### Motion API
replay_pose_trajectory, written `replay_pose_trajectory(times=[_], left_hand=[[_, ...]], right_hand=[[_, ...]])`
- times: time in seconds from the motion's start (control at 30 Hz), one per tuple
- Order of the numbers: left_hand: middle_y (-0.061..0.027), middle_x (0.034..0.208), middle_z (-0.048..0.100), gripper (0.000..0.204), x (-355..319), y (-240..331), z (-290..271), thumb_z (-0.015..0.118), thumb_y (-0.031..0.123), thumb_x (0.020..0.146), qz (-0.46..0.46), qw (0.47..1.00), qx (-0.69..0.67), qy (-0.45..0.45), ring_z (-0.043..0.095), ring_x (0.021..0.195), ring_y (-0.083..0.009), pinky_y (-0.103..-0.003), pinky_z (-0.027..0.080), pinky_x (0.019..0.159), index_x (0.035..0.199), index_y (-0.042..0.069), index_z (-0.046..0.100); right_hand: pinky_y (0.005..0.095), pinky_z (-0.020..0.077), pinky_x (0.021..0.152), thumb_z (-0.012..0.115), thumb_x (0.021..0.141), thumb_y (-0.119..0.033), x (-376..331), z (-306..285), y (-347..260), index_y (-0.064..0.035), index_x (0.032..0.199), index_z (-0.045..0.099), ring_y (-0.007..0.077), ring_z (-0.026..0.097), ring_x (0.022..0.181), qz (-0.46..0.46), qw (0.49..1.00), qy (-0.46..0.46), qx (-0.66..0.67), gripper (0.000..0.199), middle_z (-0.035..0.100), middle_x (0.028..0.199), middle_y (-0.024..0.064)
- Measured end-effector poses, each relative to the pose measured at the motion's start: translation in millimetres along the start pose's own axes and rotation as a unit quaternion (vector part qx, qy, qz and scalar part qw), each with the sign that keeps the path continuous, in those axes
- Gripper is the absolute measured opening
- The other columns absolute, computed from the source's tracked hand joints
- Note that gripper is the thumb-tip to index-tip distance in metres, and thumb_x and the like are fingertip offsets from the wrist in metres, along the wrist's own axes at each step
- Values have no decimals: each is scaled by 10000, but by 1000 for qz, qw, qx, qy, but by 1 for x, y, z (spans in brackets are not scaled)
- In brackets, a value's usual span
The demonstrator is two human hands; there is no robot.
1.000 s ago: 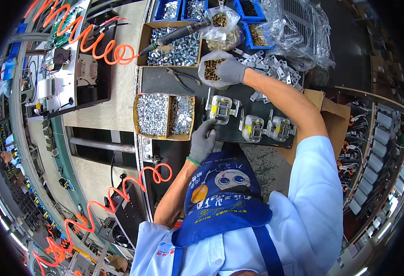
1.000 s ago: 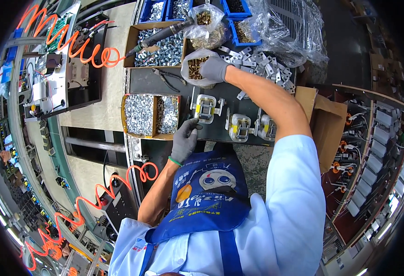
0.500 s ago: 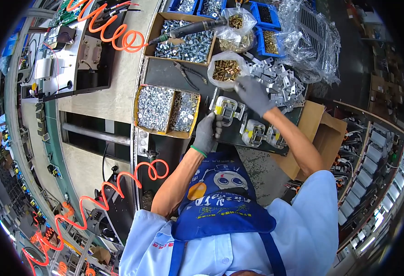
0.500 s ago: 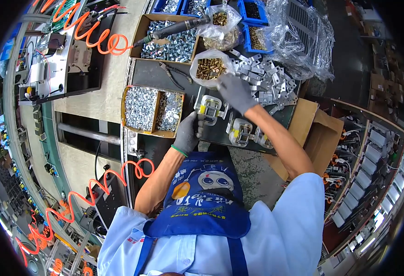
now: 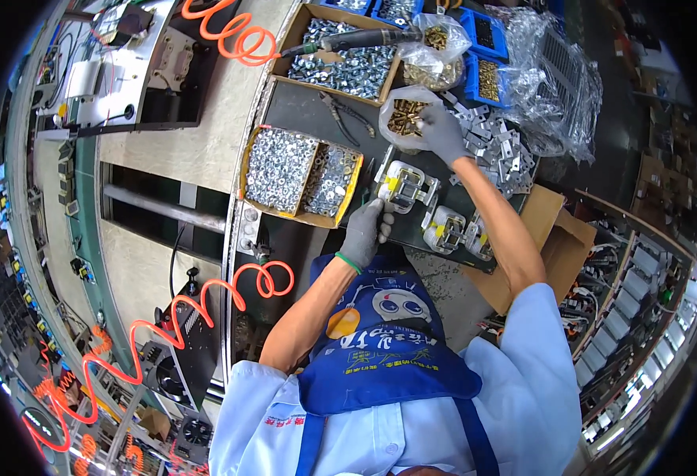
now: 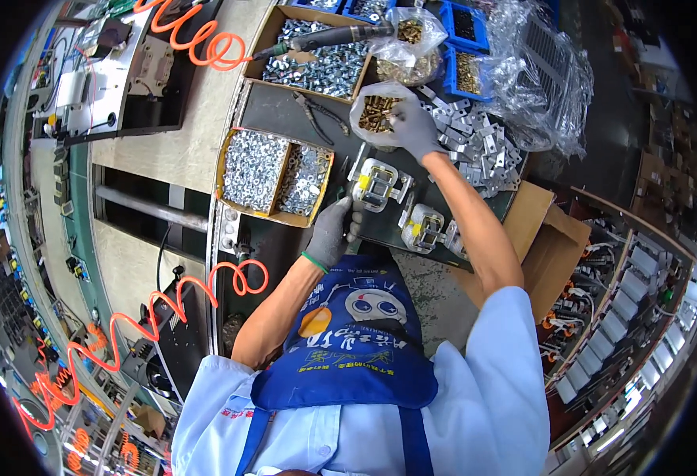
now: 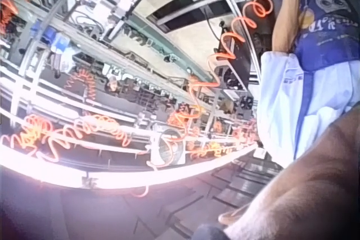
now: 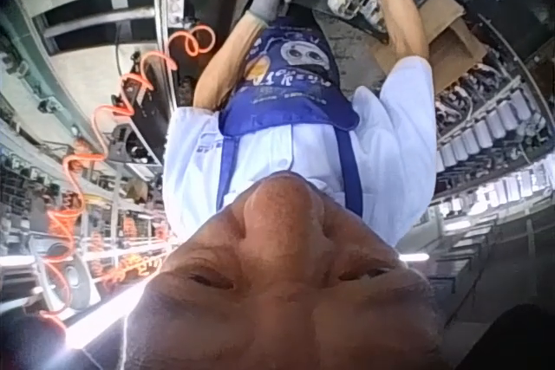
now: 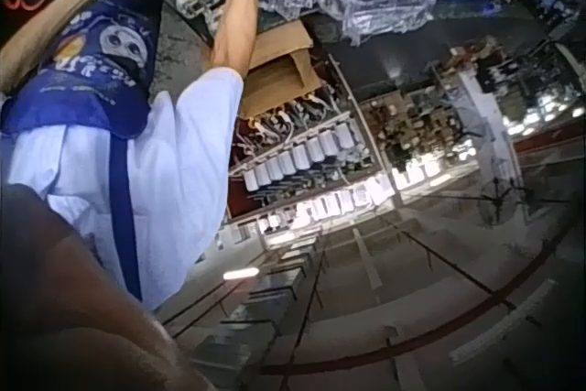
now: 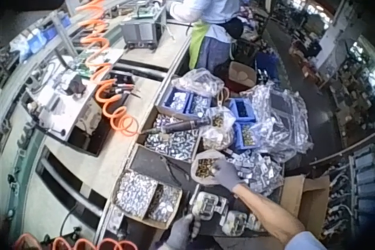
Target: Assembling small electrical components at a factory workbench using a pneumatic screwdriver.
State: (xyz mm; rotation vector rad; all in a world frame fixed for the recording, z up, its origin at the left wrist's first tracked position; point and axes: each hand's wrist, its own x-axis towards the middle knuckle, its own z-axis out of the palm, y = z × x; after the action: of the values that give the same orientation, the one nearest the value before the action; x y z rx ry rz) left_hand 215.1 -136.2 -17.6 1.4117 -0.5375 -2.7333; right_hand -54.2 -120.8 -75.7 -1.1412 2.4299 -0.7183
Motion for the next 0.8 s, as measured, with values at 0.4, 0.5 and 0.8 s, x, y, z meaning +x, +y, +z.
replay_pose_trajectory(times=[0.4, 0.5, 0.8], left_hand=[[-47, 764, 572, 402, 19, 23, 33, 375, 373, 1004, 5, 992, -125, -15, 522, 557, -112, -230, 427, 478, 1001, 13, 555], [-42, 709, 552, 413, 22, 23, 33, 389, 399, 994, 24, 995, -94, -34, 498, 519, -113, -226, 400, 446, 958, 25, 561], [19, 596, 455, 340, 15, 2, 5, 415, 373, 983, -39, 998, -44, -22, 394, 424, -97, -228, 296, 365, 857, 86, 547]], right_hand=[[226, 466, 585, 631, 793, -58, -88, -67, -85, -30, 991, 653, 71, 576, 664, 98, 925, -186, 316, 201, 640, 800, 16], [280, 495, 657, 655, 816, -161, -102, -72, -88, -35, 1007, 660, 109, 597, 694, 7, 955, -211, 206, 228, 671, 814, 70], [438, 509, 762, 567, 831, -240, -35, -30, -10, -53, 973, 683, 346, 656, 863, 113, 991, -67, -6, 262, 684, 929, 164]])
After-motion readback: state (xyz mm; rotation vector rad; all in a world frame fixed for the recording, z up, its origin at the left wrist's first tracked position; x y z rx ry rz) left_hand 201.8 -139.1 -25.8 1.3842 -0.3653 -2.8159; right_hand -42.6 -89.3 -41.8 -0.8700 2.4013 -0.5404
